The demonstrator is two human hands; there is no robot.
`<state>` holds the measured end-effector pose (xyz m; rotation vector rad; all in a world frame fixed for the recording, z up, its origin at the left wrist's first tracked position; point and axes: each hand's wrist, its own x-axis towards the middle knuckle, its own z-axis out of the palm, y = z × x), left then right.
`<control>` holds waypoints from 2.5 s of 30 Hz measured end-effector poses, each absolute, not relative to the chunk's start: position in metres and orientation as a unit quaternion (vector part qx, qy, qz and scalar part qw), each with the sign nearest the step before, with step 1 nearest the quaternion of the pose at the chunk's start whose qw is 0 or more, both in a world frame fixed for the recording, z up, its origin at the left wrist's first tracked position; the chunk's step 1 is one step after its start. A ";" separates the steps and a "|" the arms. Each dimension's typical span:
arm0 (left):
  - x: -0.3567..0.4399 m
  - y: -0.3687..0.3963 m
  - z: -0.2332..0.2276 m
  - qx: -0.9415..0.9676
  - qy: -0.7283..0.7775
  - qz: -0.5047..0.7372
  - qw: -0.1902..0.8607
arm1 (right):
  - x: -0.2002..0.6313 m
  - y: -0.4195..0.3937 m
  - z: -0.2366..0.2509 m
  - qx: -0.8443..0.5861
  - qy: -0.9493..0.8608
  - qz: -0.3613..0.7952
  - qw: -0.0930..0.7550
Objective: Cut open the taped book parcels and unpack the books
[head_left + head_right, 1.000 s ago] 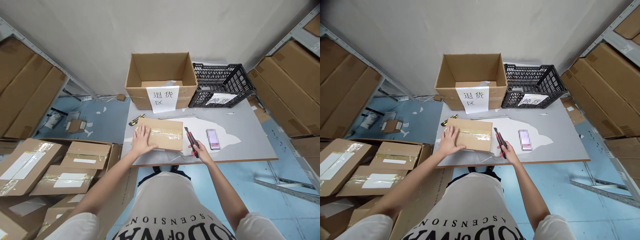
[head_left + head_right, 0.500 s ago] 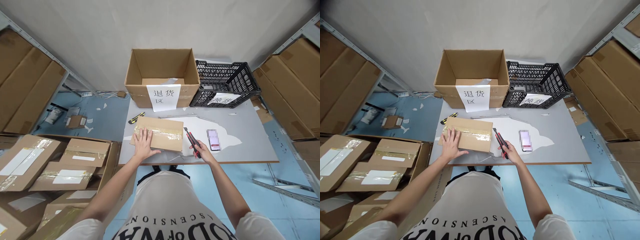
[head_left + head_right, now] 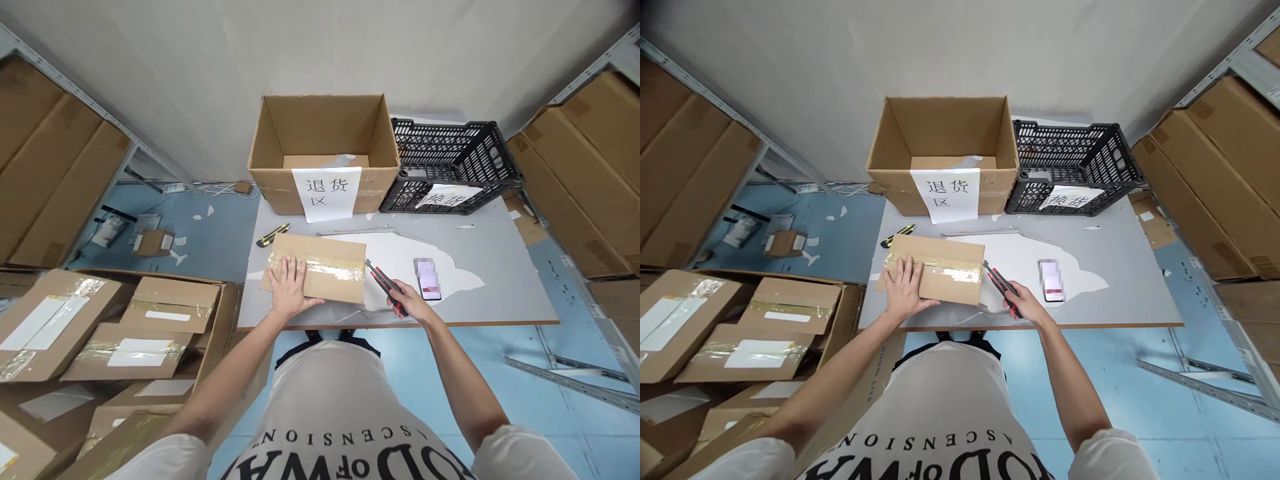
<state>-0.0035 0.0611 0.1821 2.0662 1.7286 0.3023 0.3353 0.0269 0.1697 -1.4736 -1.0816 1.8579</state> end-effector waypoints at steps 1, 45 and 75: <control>-0.004 0.060 0.181 0.747 0.623 0.102 0.207 | 0.336 0.027 0.171 -0.545 -0.405 0.689 0.254; -0.014 0.056 0.161 0.821 0.570 0.030 0.027 | 0.329 -0.092 0.168 -0.584 -0.340 0.676 0.292; -0.050 0.023 0.146 0.767 0.631 0.108 0.037 | 0.138 0.133 0.232 -0.405 -0.875 0.246 0.101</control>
